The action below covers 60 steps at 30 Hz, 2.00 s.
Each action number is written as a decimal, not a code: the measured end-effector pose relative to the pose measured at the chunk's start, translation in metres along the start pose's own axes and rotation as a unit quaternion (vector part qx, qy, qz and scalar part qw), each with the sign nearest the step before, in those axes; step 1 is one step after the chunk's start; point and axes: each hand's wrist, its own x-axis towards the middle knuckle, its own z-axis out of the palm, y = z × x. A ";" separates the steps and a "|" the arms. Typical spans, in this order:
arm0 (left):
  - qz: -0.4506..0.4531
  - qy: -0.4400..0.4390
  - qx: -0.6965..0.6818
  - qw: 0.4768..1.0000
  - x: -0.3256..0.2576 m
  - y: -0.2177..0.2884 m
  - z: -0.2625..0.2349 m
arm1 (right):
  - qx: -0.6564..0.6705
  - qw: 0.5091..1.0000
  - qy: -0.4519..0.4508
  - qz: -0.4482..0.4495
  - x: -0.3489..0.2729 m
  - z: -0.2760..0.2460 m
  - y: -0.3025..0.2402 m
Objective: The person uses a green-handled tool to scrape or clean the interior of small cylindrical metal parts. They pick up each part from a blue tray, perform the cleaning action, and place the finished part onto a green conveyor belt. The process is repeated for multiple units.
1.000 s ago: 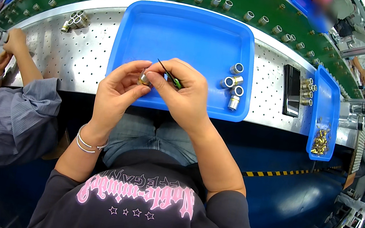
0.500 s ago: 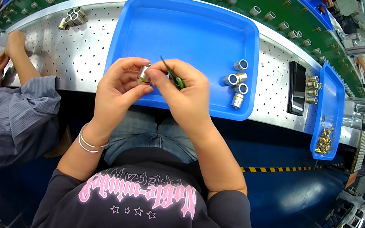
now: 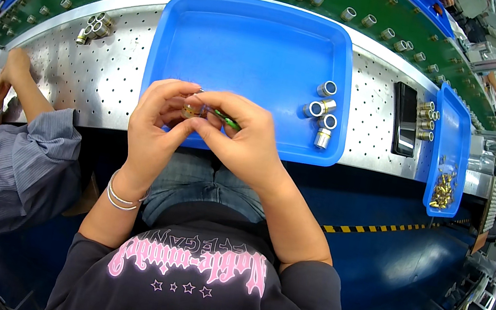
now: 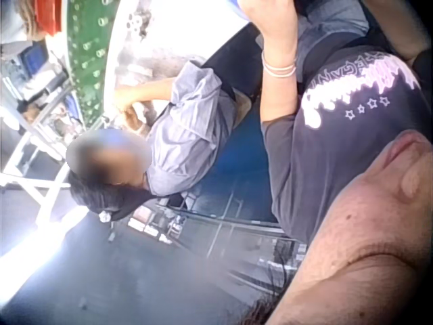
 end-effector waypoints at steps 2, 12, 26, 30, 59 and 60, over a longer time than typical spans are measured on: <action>0.005 -0.007 0.016 1.000 0.000 0.000 0.000 | -0.024 0.999 -0.010 -0.025 0.000 0.000 0.002; -0.134 -0.011 -0.221 0.966 0.000 0.001 -0.002 | 0.141 0.987 0.060 -0.052 0.002 0.011 0.007; -0.248 0.011 -0.382 0.890 0.006 0.011 -0.011 | 0.250 0.966 0.066 -0.009 0.002 0.001 0.001; -0.226 0.002 -0.340 0.913 0.005 0.009 -0.013 | 0.224 0.973 0.046 0.016 0.001 -0.003 -0.002; -0.247 -0.042 -0.360 0.899 0.005 0.009 -0.010 | -0.046 0.996 0.035 -0.070 0.012 -0.021 -0.018; -0.245 -0.043 -0.354 0.902 0.005 0.009 -0.010 | -0.038 0.996 0.034 -0.074 0.012 -0.020 -0.018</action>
